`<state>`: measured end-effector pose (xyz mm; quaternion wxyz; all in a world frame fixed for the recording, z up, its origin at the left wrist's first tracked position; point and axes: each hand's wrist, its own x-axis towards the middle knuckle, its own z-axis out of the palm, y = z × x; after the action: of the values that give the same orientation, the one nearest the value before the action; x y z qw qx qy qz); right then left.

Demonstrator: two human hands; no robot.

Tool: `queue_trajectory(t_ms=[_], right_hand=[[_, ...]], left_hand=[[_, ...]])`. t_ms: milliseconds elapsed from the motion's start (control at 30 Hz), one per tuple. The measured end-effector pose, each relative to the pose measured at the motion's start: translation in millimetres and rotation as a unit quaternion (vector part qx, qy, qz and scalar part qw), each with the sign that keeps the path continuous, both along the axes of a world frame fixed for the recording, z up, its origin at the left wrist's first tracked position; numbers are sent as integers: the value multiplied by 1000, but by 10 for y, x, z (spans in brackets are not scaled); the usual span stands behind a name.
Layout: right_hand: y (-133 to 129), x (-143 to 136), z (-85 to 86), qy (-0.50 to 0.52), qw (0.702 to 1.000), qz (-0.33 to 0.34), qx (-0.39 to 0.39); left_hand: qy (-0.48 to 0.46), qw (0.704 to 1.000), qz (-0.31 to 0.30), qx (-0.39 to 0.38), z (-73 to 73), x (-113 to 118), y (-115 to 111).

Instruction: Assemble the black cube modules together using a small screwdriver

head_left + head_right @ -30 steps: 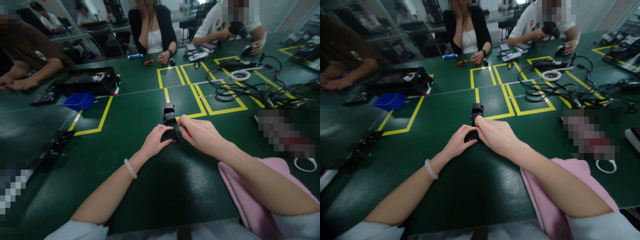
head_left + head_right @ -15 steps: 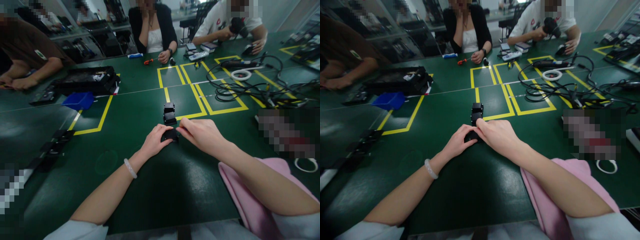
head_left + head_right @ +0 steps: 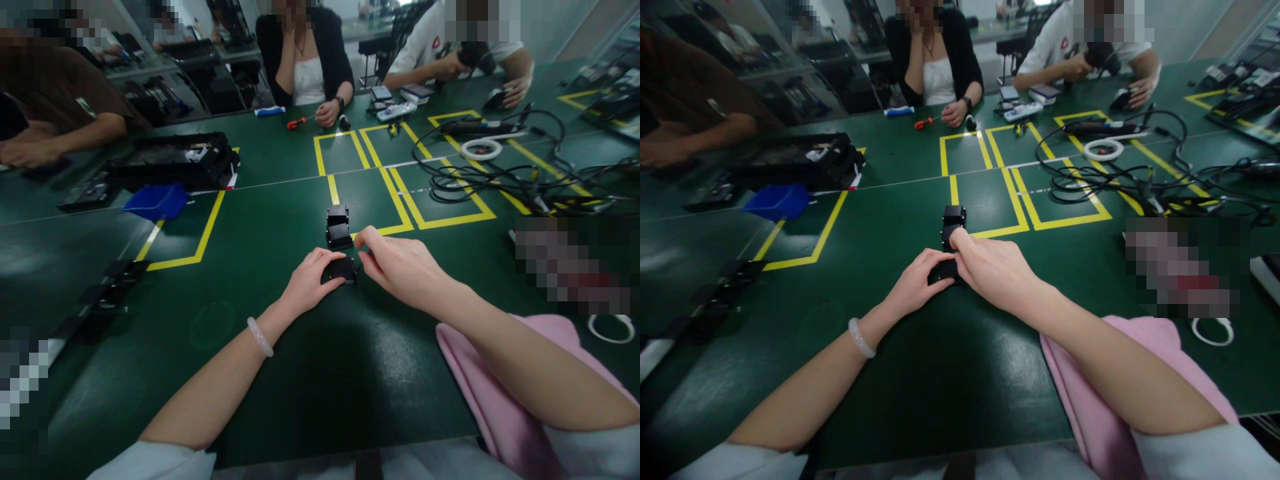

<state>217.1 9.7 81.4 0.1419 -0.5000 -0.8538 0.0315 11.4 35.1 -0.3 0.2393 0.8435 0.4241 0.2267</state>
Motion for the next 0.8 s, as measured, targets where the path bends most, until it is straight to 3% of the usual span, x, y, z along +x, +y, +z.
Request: queue_trajectory(t_ms=[800], right_hand=[[16,18,-19,-3,1000,3,6]], left_hand=[[1,1000,-2,1,-20,0,6]])
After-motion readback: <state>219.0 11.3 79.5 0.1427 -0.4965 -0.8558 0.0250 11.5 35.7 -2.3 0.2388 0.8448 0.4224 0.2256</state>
